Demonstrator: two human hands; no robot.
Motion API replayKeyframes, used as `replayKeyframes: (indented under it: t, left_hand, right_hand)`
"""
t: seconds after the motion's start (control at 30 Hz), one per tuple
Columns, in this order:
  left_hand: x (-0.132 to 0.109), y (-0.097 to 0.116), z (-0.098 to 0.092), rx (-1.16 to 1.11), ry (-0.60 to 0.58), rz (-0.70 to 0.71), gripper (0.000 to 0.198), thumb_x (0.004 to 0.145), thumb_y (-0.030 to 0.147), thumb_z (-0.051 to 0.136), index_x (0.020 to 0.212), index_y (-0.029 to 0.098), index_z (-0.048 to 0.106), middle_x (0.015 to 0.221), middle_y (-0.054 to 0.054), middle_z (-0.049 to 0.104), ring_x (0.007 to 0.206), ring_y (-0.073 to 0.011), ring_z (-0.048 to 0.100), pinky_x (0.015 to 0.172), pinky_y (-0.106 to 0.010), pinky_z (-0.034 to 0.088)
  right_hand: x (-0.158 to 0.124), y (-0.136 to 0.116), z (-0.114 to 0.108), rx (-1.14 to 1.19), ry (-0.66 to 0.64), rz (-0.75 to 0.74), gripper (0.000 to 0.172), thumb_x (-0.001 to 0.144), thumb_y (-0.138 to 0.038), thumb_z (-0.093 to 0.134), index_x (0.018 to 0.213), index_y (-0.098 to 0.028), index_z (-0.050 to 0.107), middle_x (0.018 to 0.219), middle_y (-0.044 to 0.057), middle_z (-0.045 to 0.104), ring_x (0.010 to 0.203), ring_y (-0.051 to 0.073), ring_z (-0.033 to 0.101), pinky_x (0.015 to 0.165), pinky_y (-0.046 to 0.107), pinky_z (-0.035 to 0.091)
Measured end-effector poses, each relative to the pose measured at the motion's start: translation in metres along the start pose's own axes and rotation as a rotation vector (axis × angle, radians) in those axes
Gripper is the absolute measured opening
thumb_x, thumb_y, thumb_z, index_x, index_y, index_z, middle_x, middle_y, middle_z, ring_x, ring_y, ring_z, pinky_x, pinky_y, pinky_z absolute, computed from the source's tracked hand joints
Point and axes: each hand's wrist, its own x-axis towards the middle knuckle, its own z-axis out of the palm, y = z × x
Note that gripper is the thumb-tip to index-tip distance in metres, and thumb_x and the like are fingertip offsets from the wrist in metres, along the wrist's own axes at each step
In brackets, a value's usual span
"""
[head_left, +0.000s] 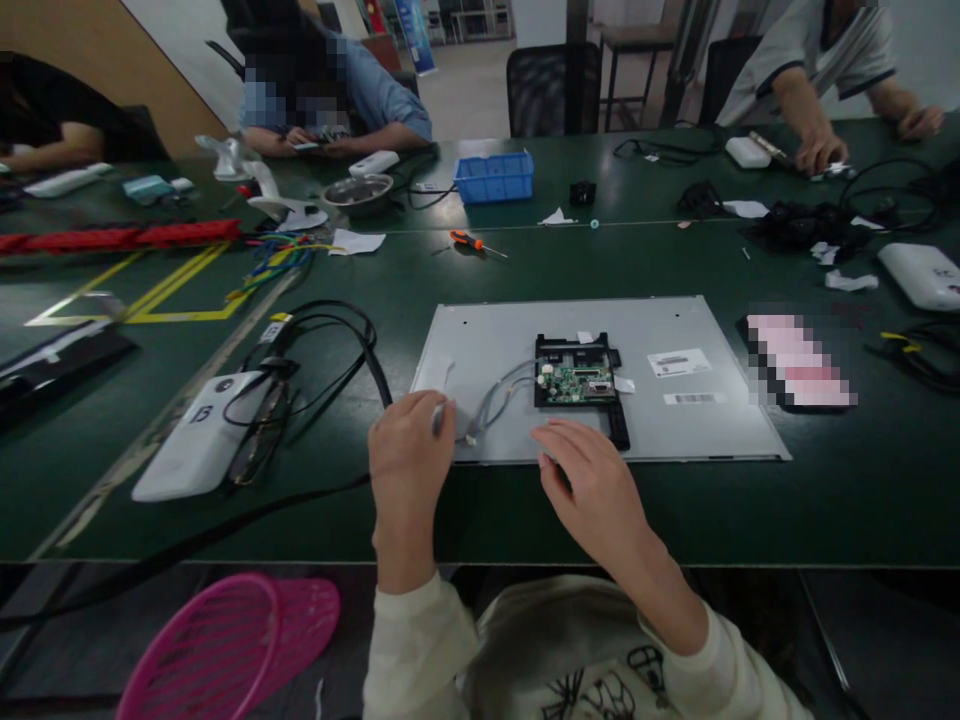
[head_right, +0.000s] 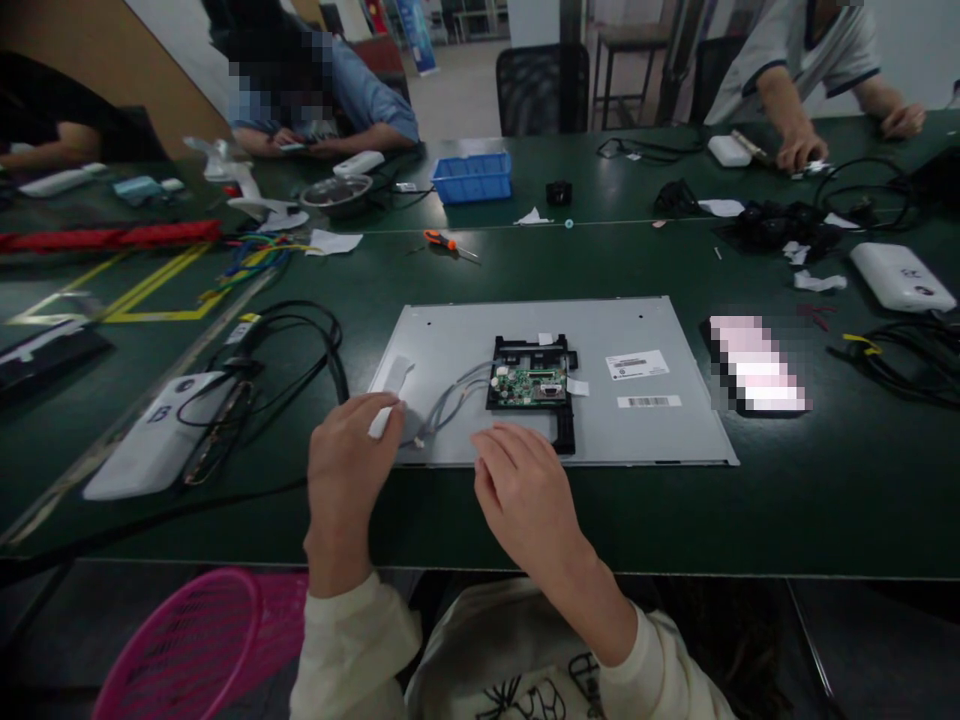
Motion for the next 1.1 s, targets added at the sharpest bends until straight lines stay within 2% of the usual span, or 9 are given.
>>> replayKeyframes:
  t: [0.13,0.2,0.37,0.5,0.63,0.7,0.8,0.97,1.1]
  left_hand:
    - [-0.006,0.019,-0.007,0.024,0.151,-0.082,0.019,0.091,0.029,0.051,0.094,0.018,0.066,0.107,-0.009,0.067,0.100,-0.0273,0.059,0.085,-0.041,0.044]
    - [-0.010,0.035,-0.009,0.003,0.173,-0.087,0.018,0.091,0.027,0.051,0.099,0.018,0.065,0.111,-0.010,0.065,0.105,-0.0289,0.057,0.088,-0.043,0.044]
    - [-0.028,0.085,0.002,-0.178,-0.028,0.082,0.024,0.093,0.023,0.049,0.115,0.018,0.059,0.123,-0.010,0.060,0.115,-0.0267,0.053,0.099,-0.045,0.043]
    - [-0.040,0.112,0.014,-0.230,-0.140,0.220,0.037,0.094,0.022,0.048,0.131,0.016,0.048,0.141,-0.012,0.049,0.135,-0.0265,0.040,0.109,-0.045,0.038]
    - [-0.046,0.117,0.019,-0.144,-0.231,0.311,0.046,0.096,0.023,0.044,0.141,0.018,0.039,0.153,-0.011,0.033,0.144,-0.0274,0.026,0.113,-0.048,0.034]
    - [-0.047,0.116,0.020,-0.098,-0.243,0.317,0.046,0.097,0.024,0.041,0.143,0.018,0.037,0.155,-0.012,0.030,0.145,-0.0273,0.023,0.113,-0.049,0.034]
    - [-0.048,0.116,0.020,-0.057,-0.252,0.315,0.047,0.098,0.025,0.038,0.144,0.017,0.036,0.156,-0.011,0.028,0.146,-0.0265,0.021,0.114,-0.050,0.032]
    - [-0.047,0.117,0.020,-0.037,-0.260,0.318,0.048,0.098,0.025,0.039,0.145,0.017,0.036,0.156,-0.011,0.029,0.146,-0.0266,0.021,0.113,-0.048,0.034]
    - [-0.046,0.117,0.020,-0.037,-0.266,0.316,0.047,0.098,0.025,0.038,0.144,0.016,0.038,0.156,-0.011,0.029,0.146,-0.0270,0.022,0.113,-0.049,0.034]
  right_hand:
    - [0.000,0.002,-0.004,-0.010,0.024,0.008,0.031,0.092,-0.014,0.044,0.116,-0.017,0.063,0.115,0.010,0.069,0.115,0.022,0.059,0.102,0.042,0.046]
    - [0.000,0.007,-0.010,-0.035,0.041,0.018,0.031,0.092,-0.014,0.044,0.115,-0.016,0.064,0.116,0.010,0.068,0.116,0.022,0.058,0.103,0.042,0.046]
    - [0.000,0.036,-0.041,-0.153,0.033,0.084,0.029,0.092,-0.018,0.044,0.114,-0.016,0.063,0.124,0.011,0.064,0.120,0.024,0.056,0.105,0.046,0.044]
    - [0.005,0.065,-0.076,-0.228,-0.081,0.107,0.034,0.092,-0.023,0.045,0.122,-0.018,0.059,0.126,0.011,0.063,0.120,0.027,0.056,0.105,0.049,0.044]
    - [0.022,0.096,-0.099,-0.213,-0.239,0.102,0.036,0.089,-0.028,0.050,0.123,-0.020,0.058,0.126,0.009,0.064,0.117,0.028,0.058,0.102,0.048,0.046]
    - [0.033,0.110,-0.101,-0.169,-0.293,0.113,0.034,0.087,-0.028,0.053,0.120,-0.020,0.061,0.121,0.009,0.066,0.113,0.027,0.061,0.100,0.047,0.047]
    - [0.047,0.125,-0.092,-0.046,-0.361,0.170,0.033,0.084,-0.028,0.056,0.116,-0.022,0.063,0.112,0.007,0.070,0.098,0.024,0.066,0.088,0.041,0.053]
    - [0.053,0.132,-0.073,0.009,-0.322,0.185,0.032,0.077,-0.026,0.062,0.109,-0.022,0.066,0.100,0.006,0.070,0.081,0.020,0.065,0.072,0.036,0.054]
    - [0.051,0.132,-0.072,0.006,-0.275,0.211,0.023,0.079,-0.025,0.061,0.100,-0.021,0.069,0.081,0.003,0.070,0.069,0.018,0.062,0.065,0.032,0.051]
